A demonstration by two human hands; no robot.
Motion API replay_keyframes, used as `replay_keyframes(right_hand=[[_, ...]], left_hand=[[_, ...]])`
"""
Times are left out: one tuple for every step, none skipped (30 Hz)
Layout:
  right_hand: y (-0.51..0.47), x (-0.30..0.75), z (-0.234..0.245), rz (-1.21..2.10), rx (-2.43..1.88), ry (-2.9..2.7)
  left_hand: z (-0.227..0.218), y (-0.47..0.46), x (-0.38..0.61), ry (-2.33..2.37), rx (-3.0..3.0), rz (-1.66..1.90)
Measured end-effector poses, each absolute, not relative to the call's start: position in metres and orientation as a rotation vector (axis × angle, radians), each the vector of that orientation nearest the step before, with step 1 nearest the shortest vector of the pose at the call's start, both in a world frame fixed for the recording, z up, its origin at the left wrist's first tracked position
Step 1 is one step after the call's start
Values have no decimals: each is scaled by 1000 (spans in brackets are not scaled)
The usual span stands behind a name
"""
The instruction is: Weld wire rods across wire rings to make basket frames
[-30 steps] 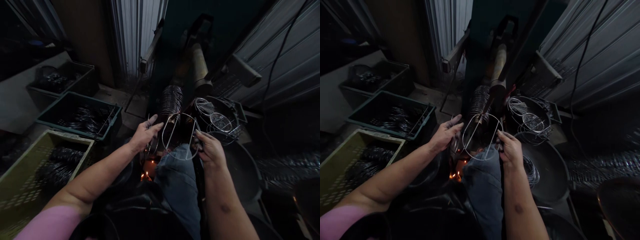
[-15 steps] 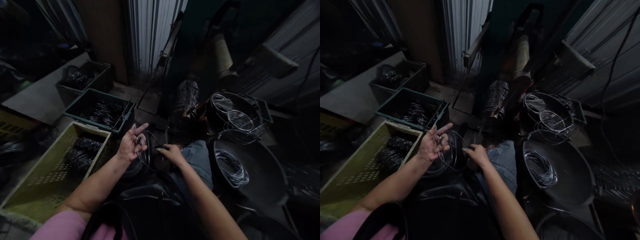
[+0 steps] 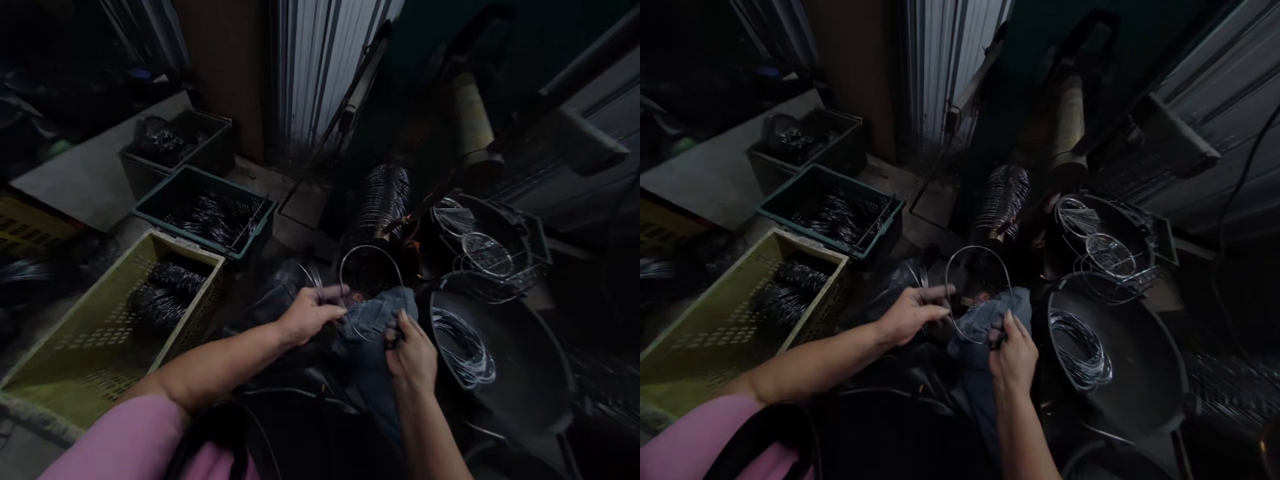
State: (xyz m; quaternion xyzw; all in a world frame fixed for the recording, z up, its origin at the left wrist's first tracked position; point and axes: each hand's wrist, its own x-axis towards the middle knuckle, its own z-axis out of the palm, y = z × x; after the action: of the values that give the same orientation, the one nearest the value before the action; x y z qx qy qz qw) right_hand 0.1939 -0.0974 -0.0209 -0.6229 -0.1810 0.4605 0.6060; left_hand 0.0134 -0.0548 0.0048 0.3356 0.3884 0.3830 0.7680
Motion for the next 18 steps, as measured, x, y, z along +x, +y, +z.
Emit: replay_keyframes(right_hand=[[-105, 197, -20, 1006, -1436, -364], [-112, 200, -20, 939, -1459, -326], [-120, 203, -21, 881, -1505, -315], [-128, 206, -22, 848, -1564, -338], [-136, 209, -23, 818, -1645, -396], [-144, 213, -23, 818, -1698, -438], [-152, 217, -23, 820, -1746, -469], [-159, 223, -21, 828, -1795, -504], [-165, 230, -19, 843, -1853, -558], [-171, 237, -16, 855, -1925, -648], [-176, 245, -13, 857, -1997, -771], [-180, 253, -10, 842, -2055, -918], [-183, 259, -7, 801, -2091, -1081], [-185, 264, -5, 735, -2093, -1251], [-187, 266, -2, 652, -2052, -1408], [-187, 265, 0, 554, -1980, -1563], [-185, 261, 3, 455, -1889, -1713], [-181, 254, 7, 374, -1772, -1857]], left_hand=[[1, -59, 23, 849, 727, 755], [-1, -62, 31, 859, 716, 694], [-3, -64, 37, 880, 706, 669], [-5, -65, 42, 895, 705, 652], [-6, -64, 45, 902, 714, 644], [-7, -63, 47, 906, 725, 646], [-7, -62, 48, 909, 734, 653], [-7, -61, 47, 908, 743, 664], [-8, -60, 46, 907, 749, 679], [-8, -59, 45, 904, 754, 691], [-8, -58, 43, 898, 760, 696], [-9, -57, 40, 893, 771, 693], [-9, -56, 37, 889, 785, 685], [-9, -54, 35, 890, 802, 676], [-9, -52, 32, 900, 821, 671], [-9, -50, 29, 915, 842, 673], [-8, -48, 26, 932, 859, 683], [-6, -45, 24, 951, 870, 695]])
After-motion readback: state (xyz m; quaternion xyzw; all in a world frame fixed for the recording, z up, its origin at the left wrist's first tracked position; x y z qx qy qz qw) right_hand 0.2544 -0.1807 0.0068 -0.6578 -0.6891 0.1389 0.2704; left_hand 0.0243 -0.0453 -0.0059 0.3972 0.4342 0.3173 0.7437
